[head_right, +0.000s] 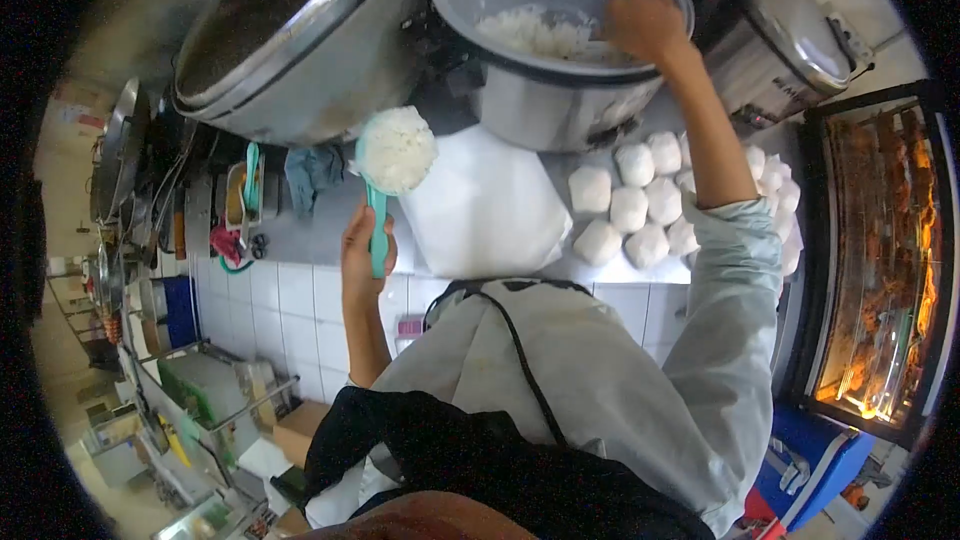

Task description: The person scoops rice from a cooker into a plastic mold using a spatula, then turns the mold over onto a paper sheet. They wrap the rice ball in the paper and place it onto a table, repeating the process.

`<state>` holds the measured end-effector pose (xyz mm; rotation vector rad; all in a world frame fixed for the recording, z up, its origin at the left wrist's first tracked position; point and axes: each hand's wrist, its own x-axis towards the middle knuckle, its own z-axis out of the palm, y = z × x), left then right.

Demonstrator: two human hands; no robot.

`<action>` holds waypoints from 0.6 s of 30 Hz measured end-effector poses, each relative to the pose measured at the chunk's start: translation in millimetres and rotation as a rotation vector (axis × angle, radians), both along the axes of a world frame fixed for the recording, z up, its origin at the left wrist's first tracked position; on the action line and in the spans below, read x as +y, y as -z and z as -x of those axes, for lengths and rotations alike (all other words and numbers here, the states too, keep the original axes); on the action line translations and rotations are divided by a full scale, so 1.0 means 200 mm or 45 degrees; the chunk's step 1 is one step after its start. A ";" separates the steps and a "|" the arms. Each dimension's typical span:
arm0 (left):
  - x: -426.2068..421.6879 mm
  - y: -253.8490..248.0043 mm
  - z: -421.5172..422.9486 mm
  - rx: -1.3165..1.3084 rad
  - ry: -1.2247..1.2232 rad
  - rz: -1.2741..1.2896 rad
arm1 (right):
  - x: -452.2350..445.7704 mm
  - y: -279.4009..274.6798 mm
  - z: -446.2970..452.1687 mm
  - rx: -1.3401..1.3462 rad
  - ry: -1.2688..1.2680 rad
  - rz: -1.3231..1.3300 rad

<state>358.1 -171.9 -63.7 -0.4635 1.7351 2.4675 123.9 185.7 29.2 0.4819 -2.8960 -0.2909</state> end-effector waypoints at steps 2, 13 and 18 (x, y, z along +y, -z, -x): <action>-0.02 0.18 -0.10 0.040 -0.034 0.199 | 0.01 0.01 -0.02 0.156 -0.140 0.079; 0.08 0.80 -0.20 0.662 0.722 1.985 | -0.12 0.07 -0.57 0.333 -0.156 1.032; 0.06 0.81 -0.18 0.685 0.775 1.973 | -0.27 0.42 -0.92 0.519 -0.091 1.125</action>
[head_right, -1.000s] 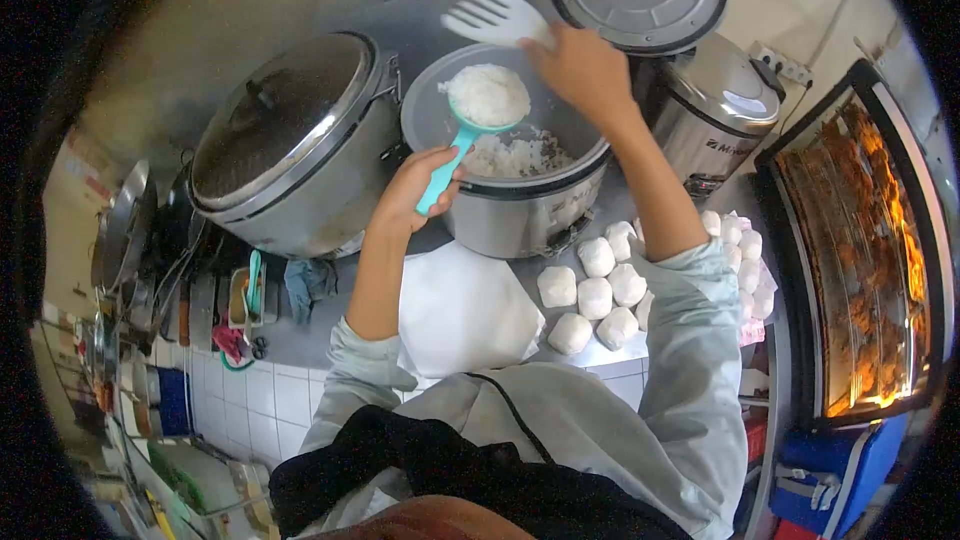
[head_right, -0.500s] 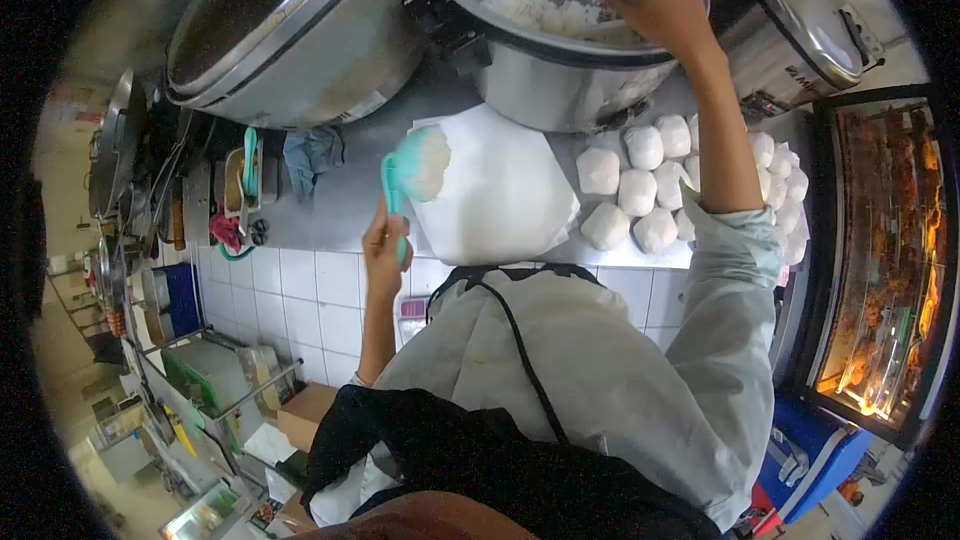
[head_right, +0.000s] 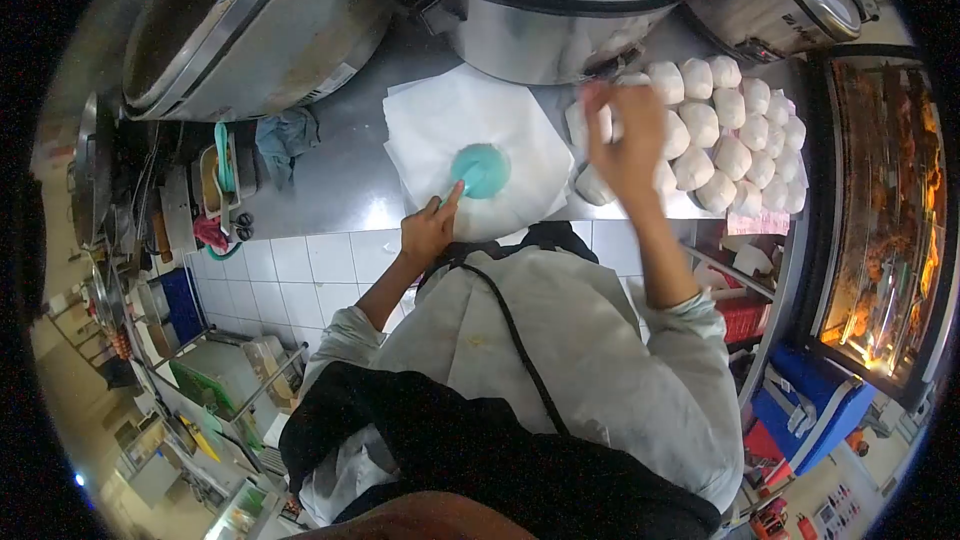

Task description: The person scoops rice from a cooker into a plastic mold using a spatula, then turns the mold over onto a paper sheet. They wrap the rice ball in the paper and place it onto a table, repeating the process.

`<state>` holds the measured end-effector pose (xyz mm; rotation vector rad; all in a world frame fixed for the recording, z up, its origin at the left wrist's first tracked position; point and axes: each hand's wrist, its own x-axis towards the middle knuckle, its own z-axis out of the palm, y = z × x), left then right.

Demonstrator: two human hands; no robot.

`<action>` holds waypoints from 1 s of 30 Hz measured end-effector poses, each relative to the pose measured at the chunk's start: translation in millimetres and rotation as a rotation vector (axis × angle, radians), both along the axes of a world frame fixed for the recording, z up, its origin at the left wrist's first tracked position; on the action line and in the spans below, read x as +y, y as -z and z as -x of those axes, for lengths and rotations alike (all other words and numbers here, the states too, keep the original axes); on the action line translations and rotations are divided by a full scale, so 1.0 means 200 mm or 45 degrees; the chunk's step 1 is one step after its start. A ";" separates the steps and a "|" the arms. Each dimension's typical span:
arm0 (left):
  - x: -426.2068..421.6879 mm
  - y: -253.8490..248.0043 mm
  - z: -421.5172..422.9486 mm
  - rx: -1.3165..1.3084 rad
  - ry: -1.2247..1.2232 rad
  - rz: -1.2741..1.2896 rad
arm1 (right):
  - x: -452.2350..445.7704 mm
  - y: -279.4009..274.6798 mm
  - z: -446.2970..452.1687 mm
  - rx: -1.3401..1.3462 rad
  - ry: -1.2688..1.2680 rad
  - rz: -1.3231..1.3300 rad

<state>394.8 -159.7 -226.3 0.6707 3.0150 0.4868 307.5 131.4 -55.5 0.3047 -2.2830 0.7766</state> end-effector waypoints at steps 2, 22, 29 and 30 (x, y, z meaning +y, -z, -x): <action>-0.01 -0.01 0.01 -0.026 -0.002 -0.020 | -0.07 0.29 -0.16 -0.362 -0.290 0.055; -0.56 0.14 0.19 0.512 -0.195 -0.085 | -0.11 0.95 -0.46 -0.539 -0.675 -0.370; -0.21 0.25 -0.04 0.342 0.447 0.017 | -0.18 0.81 -0.32 -0.619 -0.611 -0.087; -0.18 0.25 -0.04 0.401 0.420 0.018 | -0.19 0.81 -0.30 -0.572 -0.612 -0.095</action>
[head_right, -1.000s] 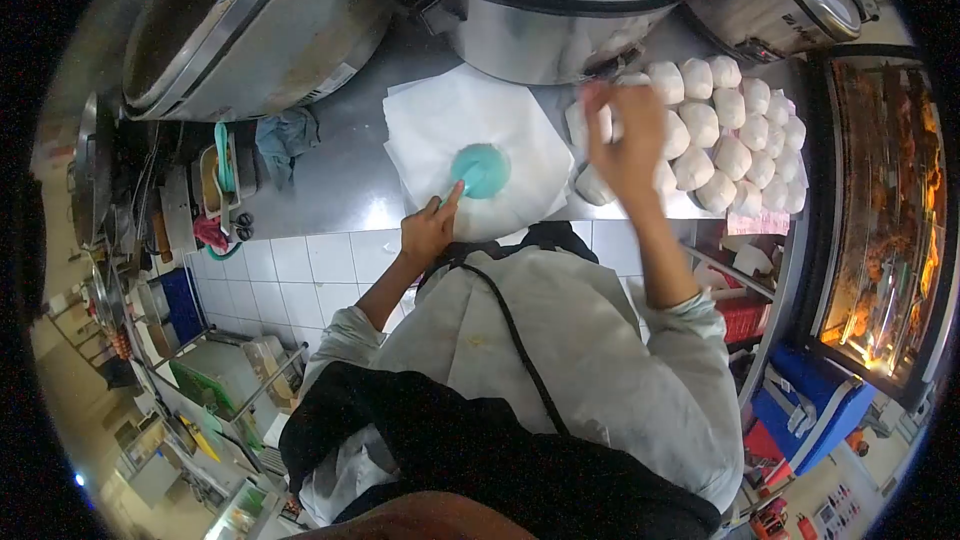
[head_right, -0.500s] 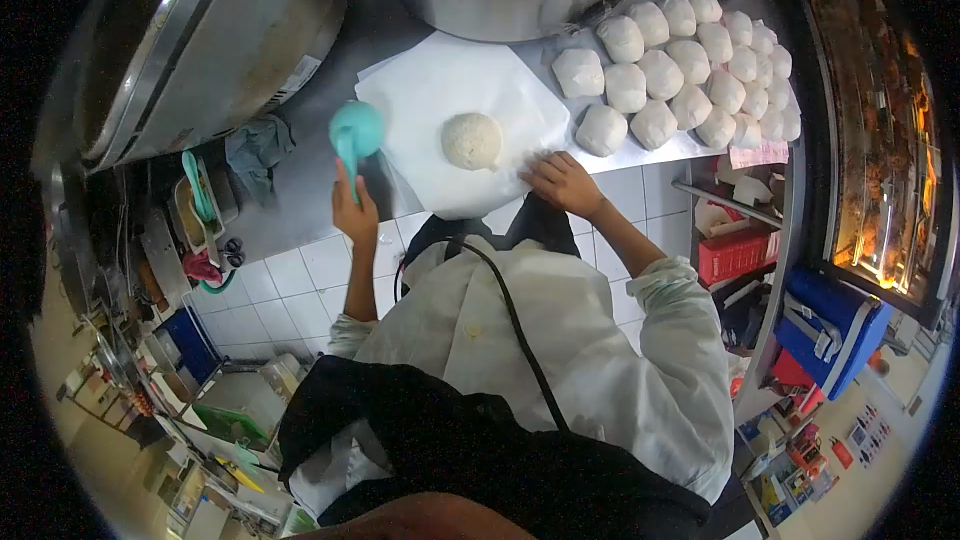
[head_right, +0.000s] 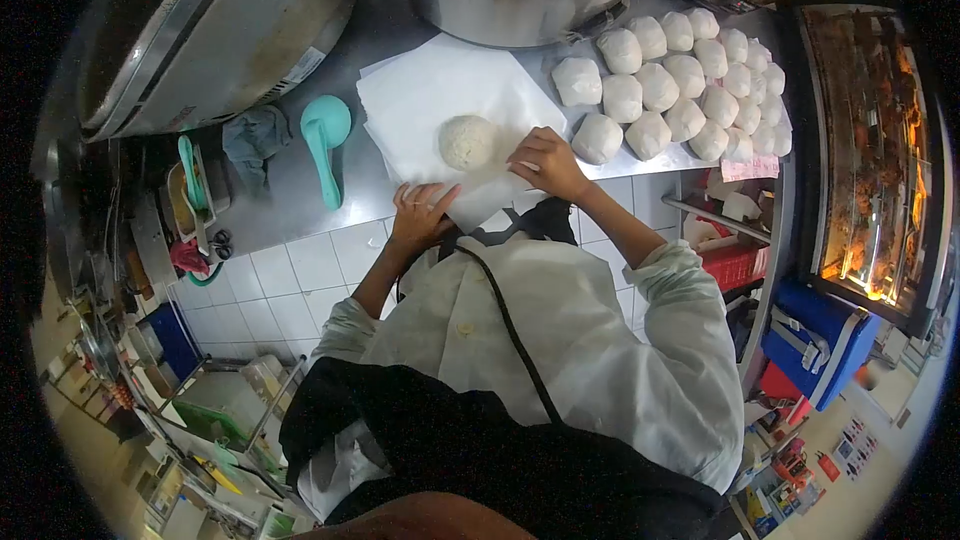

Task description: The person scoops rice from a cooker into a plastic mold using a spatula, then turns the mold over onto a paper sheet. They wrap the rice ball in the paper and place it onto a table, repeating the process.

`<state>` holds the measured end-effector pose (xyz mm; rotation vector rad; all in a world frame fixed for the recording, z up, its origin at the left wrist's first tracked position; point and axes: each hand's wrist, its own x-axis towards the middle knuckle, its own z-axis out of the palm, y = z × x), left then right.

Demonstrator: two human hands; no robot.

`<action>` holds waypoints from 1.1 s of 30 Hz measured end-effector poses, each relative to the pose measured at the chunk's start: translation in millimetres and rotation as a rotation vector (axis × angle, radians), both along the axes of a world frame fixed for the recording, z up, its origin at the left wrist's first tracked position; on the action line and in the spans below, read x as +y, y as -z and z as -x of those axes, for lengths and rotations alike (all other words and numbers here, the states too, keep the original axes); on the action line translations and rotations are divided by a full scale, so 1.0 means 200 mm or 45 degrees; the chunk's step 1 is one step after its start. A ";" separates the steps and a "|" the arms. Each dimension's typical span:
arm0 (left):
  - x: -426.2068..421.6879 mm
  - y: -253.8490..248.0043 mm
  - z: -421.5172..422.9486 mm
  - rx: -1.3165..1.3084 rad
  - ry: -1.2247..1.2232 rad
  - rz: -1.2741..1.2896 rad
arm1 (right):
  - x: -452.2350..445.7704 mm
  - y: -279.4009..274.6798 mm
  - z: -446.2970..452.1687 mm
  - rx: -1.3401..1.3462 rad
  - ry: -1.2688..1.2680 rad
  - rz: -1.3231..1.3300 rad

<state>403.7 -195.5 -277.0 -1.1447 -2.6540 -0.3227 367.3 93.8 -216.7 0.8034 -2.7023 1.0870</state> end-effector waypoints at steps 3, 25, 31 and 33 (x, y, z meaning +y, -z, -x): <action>0.07 -0.02 -0.01 -0.154 -0.138 -0.367 | 0.00 -0.01 0.04 0.061 -0.062 -0.017; -0.07 -0.26 -0.11 -0.465 -0.513 -0.416 | 0.23 0.10 -0.03 -0.079 -0.410 -0.068; -0.13 -0.07 0.00 -0.631 -0.554 -1.017 | 0.06 0.18 -0.05 -0.964 0.252 0.623; -0.10 -0.04 0.05 -0.872 -0.747 -1.234 | 0.04 0.20 -0.02 -1.042 0.386 0.619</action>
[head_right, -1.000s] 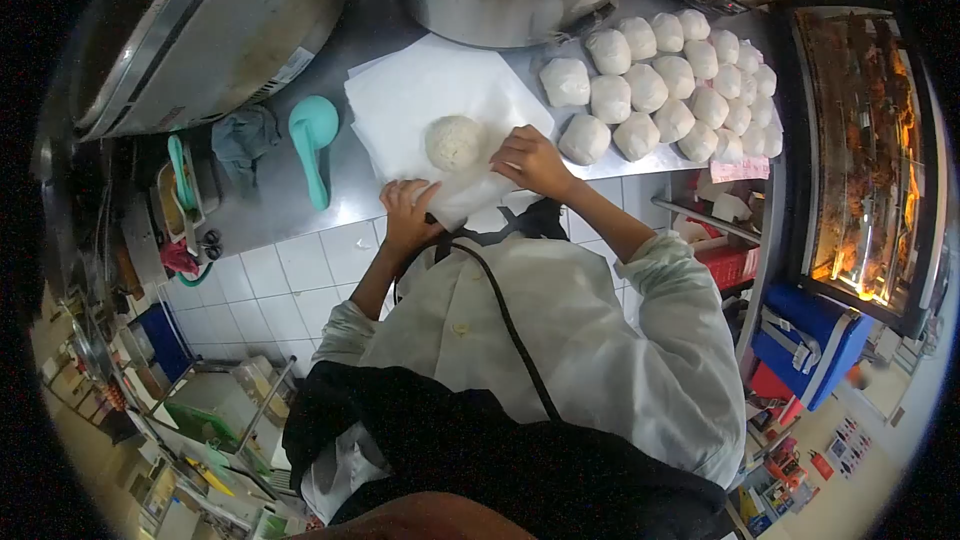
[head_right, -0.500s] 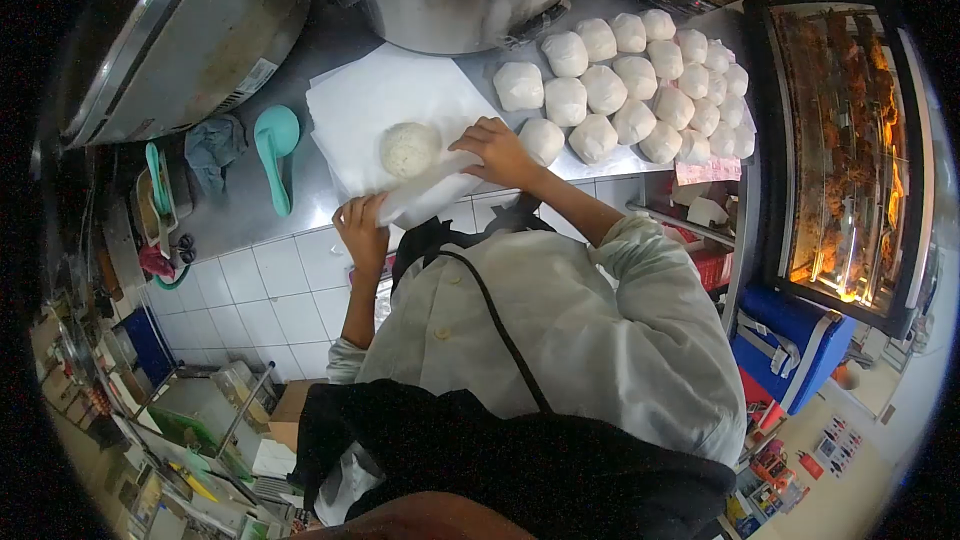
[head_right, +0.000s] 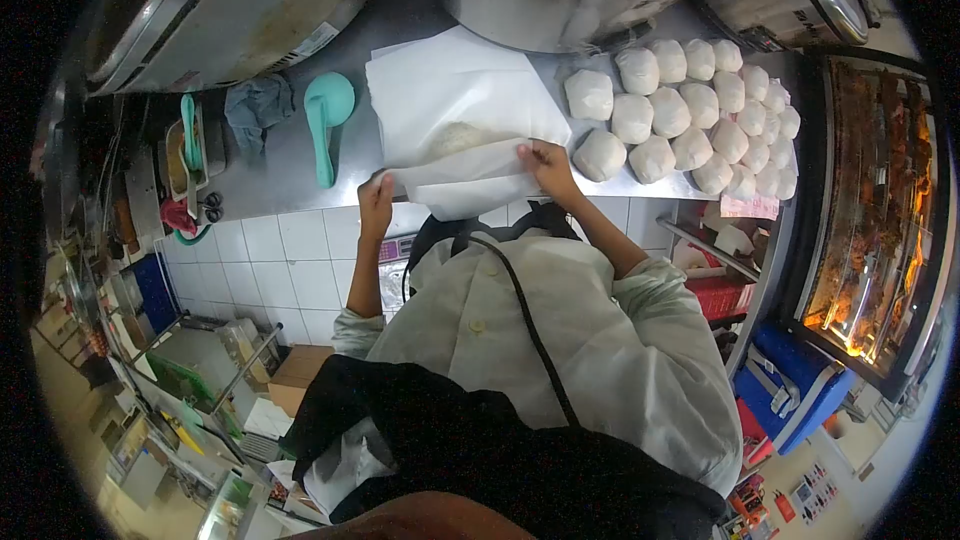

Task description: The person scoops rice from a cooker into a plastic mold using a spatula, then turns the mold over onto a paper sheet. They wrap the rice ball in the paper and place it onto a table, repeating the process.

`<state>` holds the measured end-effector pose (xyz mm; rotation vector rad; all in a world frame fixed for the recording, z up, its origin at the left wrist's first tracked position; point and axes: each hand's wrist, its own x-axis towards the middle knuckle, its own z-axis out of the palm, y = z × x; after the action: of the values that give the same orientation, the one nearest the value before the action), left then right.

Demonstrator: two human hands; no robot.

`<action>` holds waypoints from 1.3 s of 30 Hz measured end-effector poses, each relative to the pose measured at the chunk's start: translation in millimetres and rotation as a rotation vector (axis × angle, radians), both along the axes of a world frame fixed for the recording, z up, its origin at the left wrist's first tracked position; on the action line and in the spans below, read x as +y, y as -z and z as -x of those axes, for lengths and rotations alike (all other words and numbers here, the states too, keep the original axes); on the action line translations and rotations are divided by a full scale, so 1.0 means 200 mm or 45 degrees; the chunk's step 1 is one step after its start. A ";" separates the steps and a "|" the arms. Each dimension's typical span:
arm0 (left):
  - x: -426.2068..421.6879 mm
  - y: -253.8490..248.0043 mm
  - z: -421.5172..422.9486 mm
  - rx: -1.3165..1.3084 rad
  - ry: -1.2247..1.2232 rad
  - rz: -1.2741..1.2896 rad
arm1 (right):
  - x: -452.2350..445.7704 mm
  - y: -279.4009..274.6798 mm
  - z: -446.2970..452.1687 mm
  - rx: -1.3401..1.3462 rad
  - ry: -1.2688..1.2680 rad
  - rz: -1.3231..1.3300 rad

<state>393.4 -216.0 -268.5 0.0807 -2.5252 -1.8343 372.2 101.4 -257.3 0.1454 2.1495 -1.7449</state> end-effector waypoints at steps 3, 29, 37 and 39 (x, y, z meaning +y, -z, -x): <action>-0.03 0.13 0.08 0.099 -0.004 0.441 | 0.03 0.14 0.01 0.039 0.122 -0.092; 0.36 -0.06 0.04 0.896 0.630 1.050 | -0.34 -0.19 0.74 0.350 -0.873 -0.703; 0.35 0.00 0.05 0.827 0.666 1.057 | -0.32 -0.32 0.20 0.934 -0.920 -0.808; 0.34 -0.03 0.07 0.825 0.679 1.036 | -0.32 -0.31 0.17 0.970 -0.746 -0.699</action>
<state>380.2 -148.3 -262.3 -1.0697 -2.6448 -0.5547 338.3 38.2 -195.1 -1.0548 2.7302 -0.9049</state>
